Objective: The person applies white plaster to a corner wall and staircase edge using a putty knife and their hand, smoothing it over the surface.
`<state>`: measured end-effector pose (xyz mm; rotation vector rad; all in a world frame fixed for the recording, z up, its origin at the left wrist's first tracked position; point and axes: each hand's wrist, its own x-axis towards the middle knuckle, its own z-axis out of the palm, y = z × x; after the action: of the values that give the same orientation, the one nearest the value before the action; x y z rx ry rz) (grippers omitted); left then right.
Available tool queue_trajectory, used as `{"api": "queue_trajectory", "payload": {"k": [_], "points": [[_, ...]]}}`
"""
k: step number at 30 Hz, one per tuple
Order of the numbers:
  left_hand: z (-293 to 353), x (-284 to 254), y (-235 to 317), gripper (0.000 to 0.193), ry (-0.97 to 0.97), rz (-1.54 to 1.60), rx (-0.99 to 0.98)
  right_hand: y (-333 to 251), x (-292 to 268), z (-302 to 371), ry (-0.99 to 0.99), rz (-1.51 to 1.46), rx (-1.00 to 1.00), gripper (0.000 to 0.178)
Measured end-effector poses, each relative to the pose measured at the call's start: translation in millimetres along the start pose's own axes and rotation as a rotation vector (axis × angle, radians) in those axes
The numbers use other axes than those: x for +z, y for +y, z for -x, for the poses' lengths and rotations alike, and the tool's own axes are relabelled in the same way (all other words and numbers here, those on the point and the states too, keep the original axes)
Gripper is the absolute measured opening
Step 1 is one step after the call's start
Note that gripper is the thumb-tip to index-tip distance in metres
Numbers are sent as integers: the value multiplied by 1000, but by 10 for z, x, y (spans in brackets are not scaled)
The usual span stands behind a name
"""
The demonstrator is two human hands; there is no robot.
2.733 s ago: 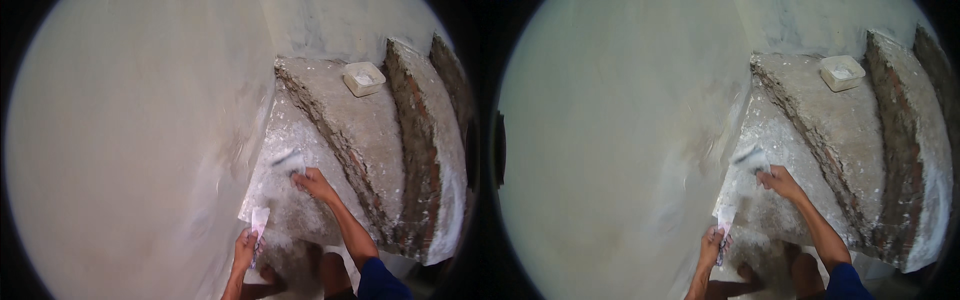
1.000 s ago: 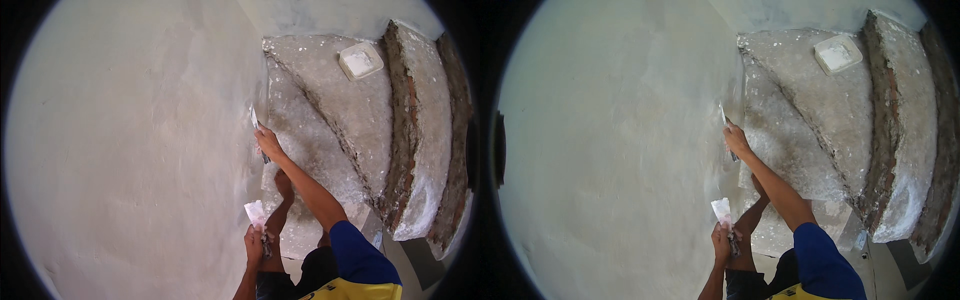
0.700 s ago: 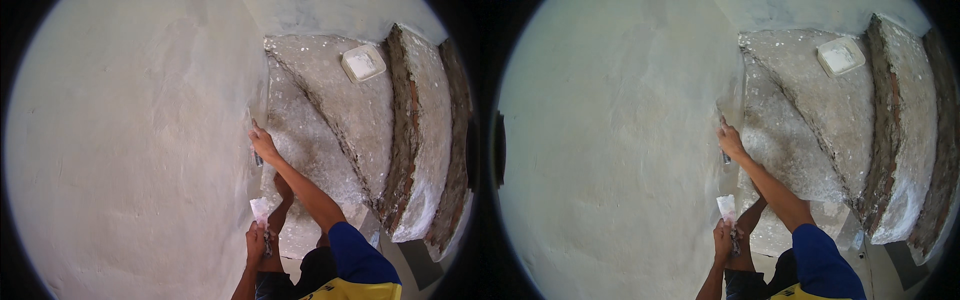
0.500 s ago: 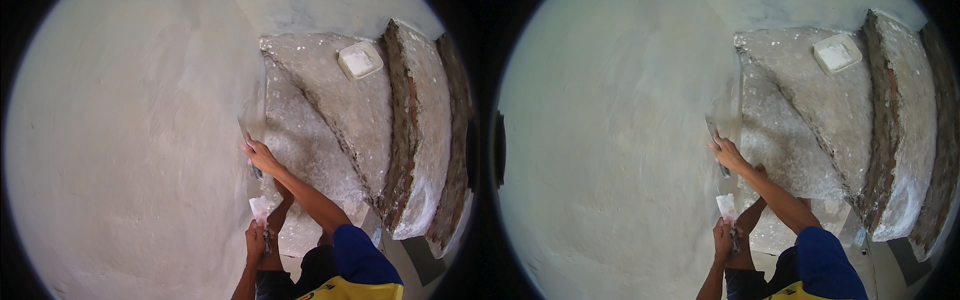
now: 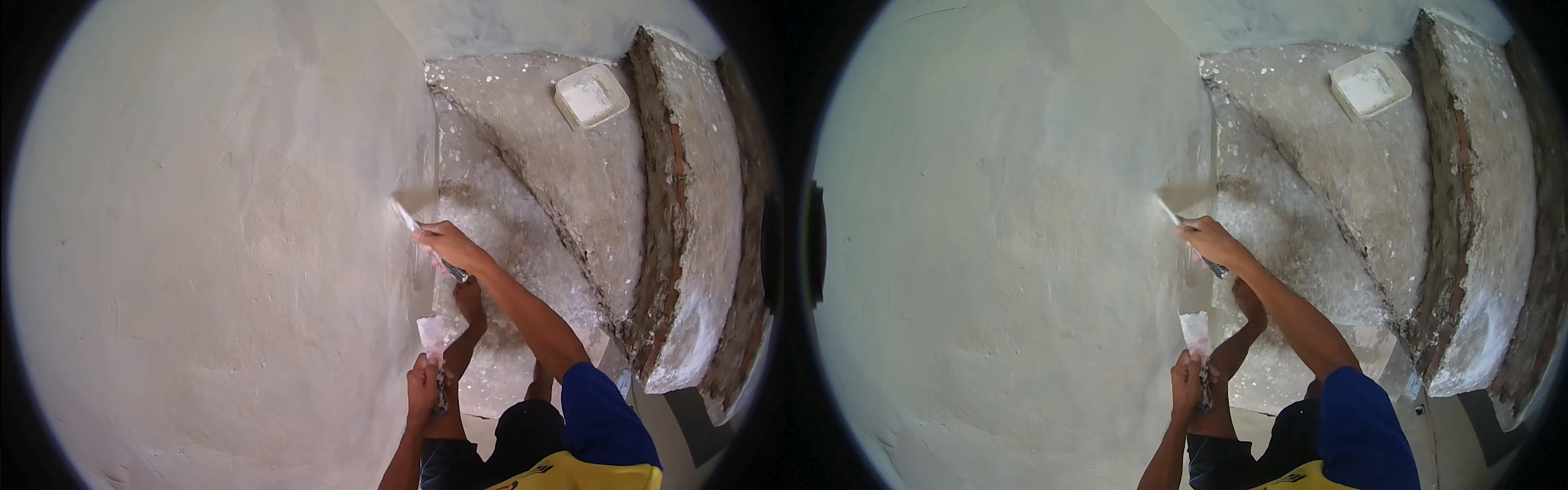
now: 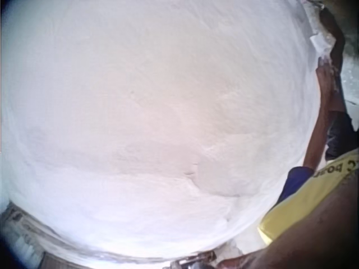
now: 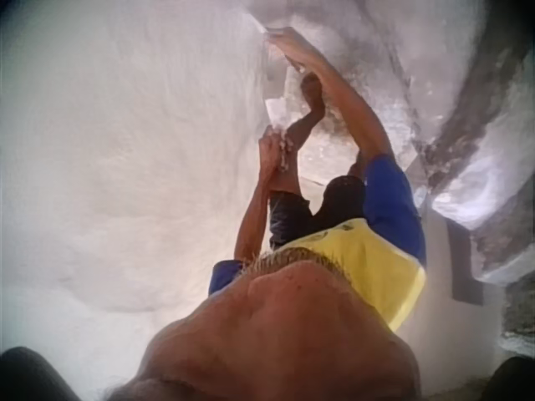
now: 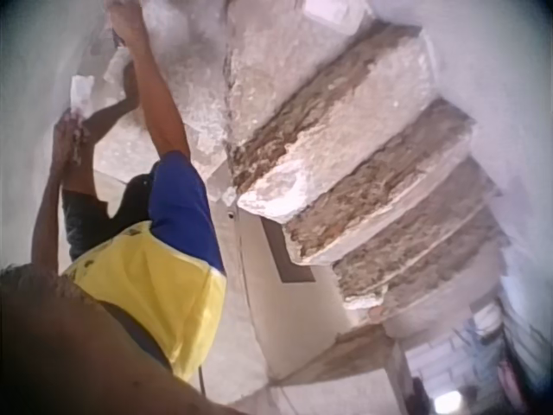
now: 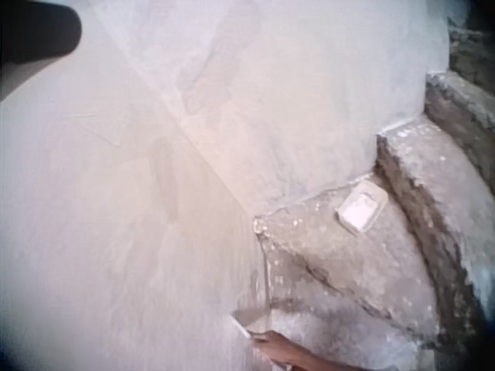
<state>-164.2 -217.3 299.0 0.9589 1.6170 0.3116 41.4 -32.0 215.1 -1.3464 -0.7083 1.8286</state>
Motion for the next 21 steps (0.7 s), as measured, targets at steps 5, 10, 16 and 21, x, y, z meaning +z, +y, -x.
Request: {"api": "queue_trajectory", "payload": {"k": [5, 10, 16, 21], "points": [[-85, 142, 34, 33, -62, -51, 12, 310, -7, -604, 221, -39, -128, 59], [-29, 88, -1, 32, 7, 36, -17, 346, 399, -353, 79, 122, -166, 69], [-55, 100, -23, 32, -15, -22, 16, 705, -210, -34, 16, 335, -336, 62], [-17, 56, -14, 31, 4, -160, -13, 922, -425, -485, 293, 462, -684, 72]]}}
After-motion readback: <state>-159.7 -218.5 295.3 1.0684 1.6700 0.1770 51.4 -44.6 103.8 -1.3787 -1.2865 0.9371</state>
